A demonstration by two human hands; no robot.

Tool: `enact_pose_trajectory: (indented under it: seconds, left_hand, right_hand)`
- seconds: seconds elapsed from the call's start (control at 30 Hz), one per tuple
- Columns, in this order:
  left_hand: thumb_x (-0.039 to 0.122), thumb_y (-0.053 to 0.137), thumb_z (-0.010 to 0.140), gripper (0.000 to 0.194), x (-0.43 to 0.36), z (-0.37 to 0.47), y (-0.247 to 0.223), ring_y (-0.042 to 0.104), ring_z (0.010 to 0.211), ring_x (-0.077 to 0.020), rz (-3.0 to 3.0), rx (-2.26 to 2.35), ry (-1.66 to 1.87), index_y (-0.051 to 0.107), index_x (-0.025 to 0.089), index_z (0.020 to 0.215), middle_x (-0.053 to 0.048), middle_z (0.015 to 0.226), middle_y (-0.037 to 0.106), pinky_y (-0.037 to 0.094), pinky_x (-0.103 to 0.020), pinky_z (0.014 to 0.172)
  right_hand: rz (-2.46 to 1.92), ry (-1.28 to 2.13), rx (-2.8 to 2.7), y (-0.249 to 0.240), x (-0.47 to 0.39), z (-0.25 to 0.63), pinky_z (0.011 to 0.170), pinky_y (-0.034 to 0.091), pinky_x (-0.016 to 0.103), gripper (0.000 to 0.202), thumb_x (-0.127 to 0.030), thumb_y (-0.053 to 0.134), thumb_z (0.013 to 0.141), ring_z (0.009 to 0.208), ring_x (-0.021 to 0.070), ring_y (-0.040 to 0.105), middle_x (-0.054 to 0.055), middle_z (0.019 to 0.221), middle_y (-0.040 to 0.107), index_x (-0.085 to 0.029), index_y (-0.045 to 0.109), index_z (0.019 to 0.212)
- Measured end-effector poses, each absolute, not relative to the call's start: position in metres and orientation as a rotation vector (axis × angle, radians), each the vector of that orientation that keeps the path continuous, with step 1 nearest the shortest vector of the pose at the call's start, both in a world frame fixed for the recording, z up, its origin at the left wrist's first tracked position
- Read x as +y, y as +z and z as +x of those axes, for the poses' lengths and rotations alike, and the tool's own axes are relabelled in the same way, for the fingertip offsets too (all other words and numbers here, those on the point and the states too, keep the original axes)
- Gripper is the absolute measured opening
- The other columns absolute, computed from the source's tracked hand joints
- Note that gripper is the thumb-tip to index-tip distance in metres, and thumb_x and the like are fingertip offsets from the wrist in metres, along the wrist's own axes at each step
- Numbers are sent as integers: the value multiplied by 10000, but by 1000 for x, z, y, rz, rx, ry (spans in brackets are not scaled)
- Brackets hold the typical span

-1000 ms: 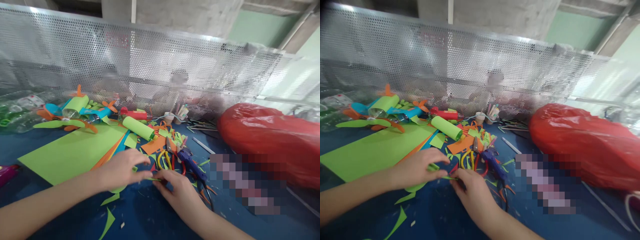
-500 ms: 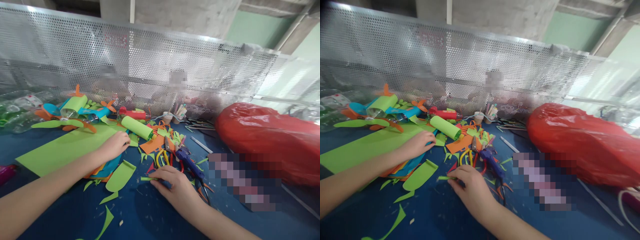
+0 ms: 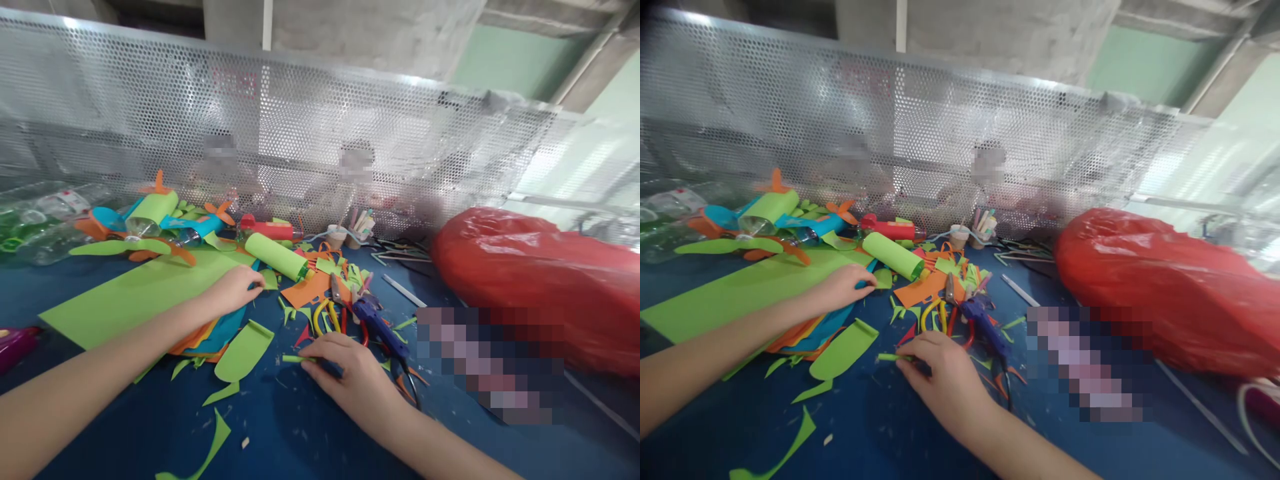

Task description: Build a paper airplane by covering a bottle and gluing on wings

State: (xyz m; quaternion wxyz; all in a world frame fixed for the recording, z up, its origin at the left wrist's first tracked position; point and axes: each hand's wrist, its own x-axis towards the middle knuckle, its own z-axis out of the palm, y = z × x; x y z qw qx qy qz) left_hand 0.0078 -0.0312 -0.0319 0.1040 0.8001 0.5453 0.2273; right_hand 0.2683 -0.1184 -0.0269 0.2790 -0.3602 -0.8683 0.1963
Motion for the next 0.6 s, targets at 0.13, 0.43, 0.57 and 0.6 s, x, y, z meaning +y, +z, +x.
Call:
enact_pose_trajectory:
  seconds: [0.13,0.43,0.57,0.6]
  left_hand:
    - [297,554,891,196,-38,10,-20,643,958,-249,2095,1607,921,651,164,996,-87,1028,686,504,-421,878]
    - [330,521,851,246,-113,37,7,687,861,-191,1420,1170,876,660,180,987,-59,931,740,540,-306,791]
    - [277,538,815,206,-132,45,-10,653,712,-167,1592,1205,663,689,207,936,-11,780,721,507,-264,639]
    - [266,522,812,223,-135,47,-13,644,673,-165,1661,1224,601,684,216,957,-1,753,711,490,-255,595]
  right_hand:
    - [-927,522,-2300,-26,-119,268,743,527,267,132,-149,623,837,800,165,661,30,857,713,-211,726,890]
    - [-718,453,-2124,-12,-131,275,747,523,251,190,-150,588,875,844,156,639,42,926,678,-239,685,1012]
    - [-734,386,-1965,-5,-134,279,722,518,287,167,-164,576,880,810,171,620,38,882,664,-251,660,995]
    - [-765,386,-1931,-4,-133,279,715,518,292,144,-180,575,881,799,173,619,39,870,660,-247,662,975]
